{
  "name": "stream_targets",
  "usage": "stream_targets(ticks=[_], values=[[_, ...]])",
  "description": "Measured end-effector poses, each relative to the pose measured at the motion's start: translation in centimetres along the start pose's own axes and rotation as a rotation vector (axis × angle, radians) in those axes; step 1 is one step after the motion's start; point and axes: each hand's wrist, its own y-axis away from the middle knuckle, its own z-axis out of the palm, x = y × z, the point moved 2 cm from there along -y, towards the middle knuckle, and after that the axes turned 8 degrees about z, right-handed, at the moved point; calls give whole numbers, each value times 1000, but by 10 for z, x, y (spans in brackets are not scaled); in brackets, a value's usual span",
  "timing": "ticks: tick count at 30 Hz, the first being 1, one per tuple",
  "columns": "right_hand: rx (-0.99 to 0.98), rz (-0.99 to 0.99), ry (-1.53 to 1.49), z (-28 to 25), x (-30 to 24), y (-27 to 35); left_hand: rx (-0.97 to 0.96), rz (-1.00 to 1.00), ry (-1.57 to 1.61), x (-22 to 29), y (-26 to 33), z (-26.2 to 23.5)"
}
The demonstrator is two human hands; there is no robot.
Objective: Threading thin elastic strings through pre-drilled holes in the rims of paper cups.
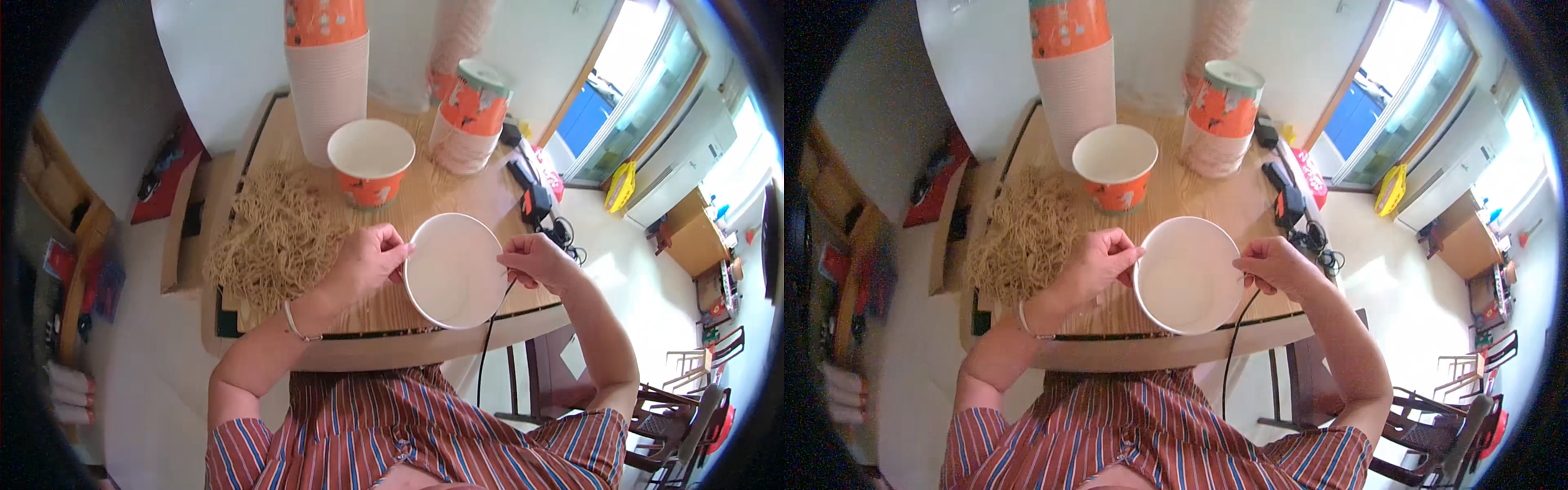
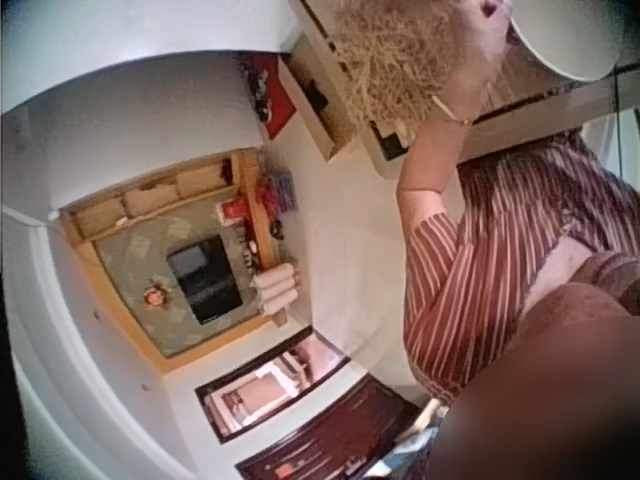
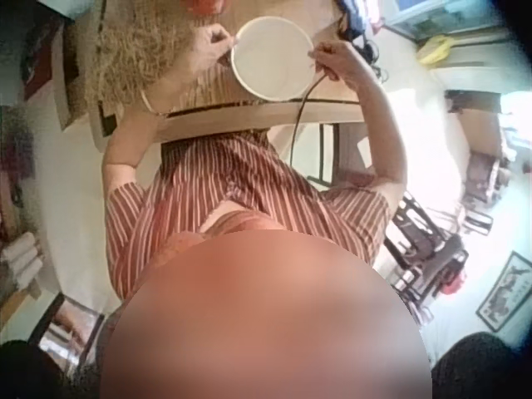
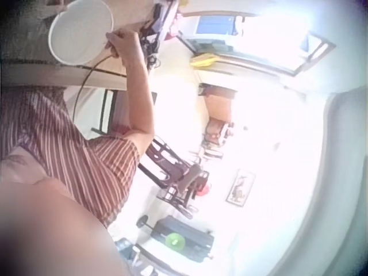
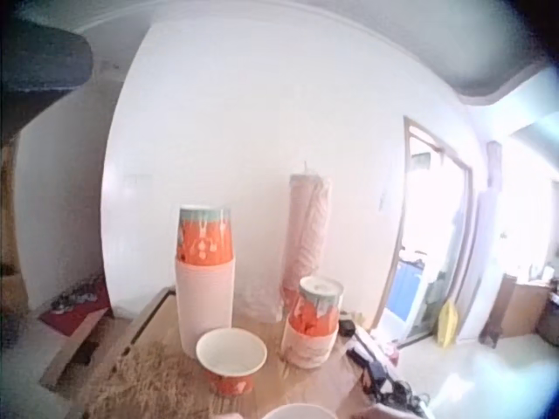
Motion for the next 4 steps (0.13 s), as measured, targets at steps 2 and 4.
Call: stream_targets(ticks=[2, 4], values=[[10, -47, -3, -8, -6, 3, -12, 47, -44, 16, -7, 3], [93, -71, 30, -23, -15, 8, -23, 88, -87, 30, -12, 6]])
